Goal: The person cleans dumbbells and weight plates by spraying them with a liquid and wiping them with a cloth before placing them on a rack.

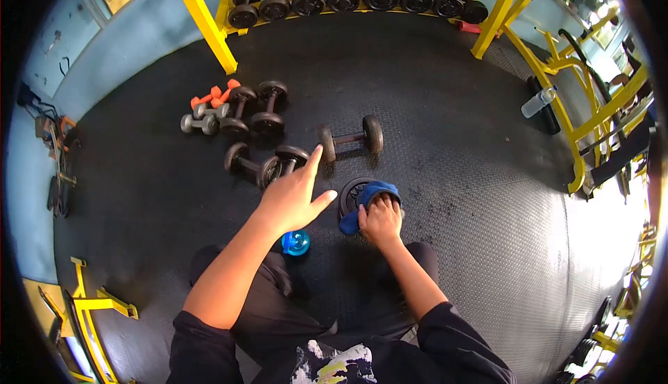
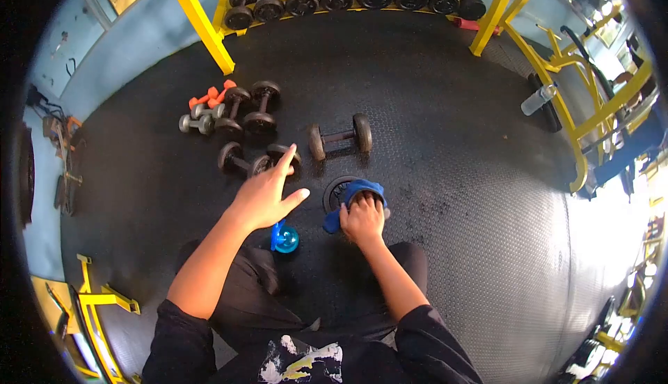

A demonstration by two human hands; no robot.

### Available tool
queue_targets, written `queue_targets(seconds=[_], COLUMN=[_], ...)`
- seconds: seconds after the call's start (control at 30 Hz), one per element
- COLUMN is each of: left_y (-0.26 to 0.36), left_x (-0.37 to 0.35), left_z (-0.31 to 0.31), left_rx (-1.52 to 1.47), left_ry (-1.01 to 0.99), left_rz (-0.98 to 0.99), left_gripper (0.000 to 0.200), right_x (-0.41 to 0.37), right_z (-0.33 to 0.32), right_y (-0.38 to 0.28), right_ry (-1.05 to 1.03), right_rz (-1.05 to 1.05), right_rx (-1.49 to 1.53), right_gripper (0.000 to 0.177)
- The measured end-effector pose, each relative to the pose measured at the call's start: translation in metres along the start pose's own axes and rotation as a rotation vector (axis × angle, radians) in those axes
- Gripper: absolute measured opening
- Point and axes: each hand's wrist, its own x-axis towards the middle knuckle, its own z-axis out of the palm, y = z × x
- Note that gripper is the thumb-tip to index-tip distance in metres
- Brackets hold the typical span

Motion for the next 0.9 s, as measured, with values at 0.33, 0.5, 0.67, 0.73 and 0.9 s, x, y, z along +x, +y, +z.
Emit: queue_targets(seconds=[0.33, 0.5, 0.67, 0.73, 0.9], left_y=[-0.034, -0.031, -0.038, -0.040, -0.043], left_x=[0.014, 0.017, 0.025, 0.027, 0.030], left_z=[0.013, 0.016, 0.022, 0.022, 0.023], left_rx=[0.090, 0.090, 0.070, 0.080, 0.063], left_ry=[0.033, -0.004, 0.003, -0.015, -0.030], left_rz=[0.117, 0.129, 0.144, 0.141, 0.131], left_gripper=[0.085, 0.085, 0.083, 0.081, 0.077], right_x=[0.030, 0.021, -0.017, -0.037, -0.049], right_z=[0.008, 0.025, 0.020, 0.023, 0.013], right_y=[-0.031, -0.041, -0.012, 0.009, 0.042], right_ry=[-0.282, -0.118, -0.182, -0.167, -0.024], right_rz=[0.033, -0.212, -0.476, -0.504, -0.378], right_rx=[-0.144, -0.085, -0.066, -0.082, 0.078], right_gripper=[0.064, 0.061, 0.050, 0.048, 0.040])
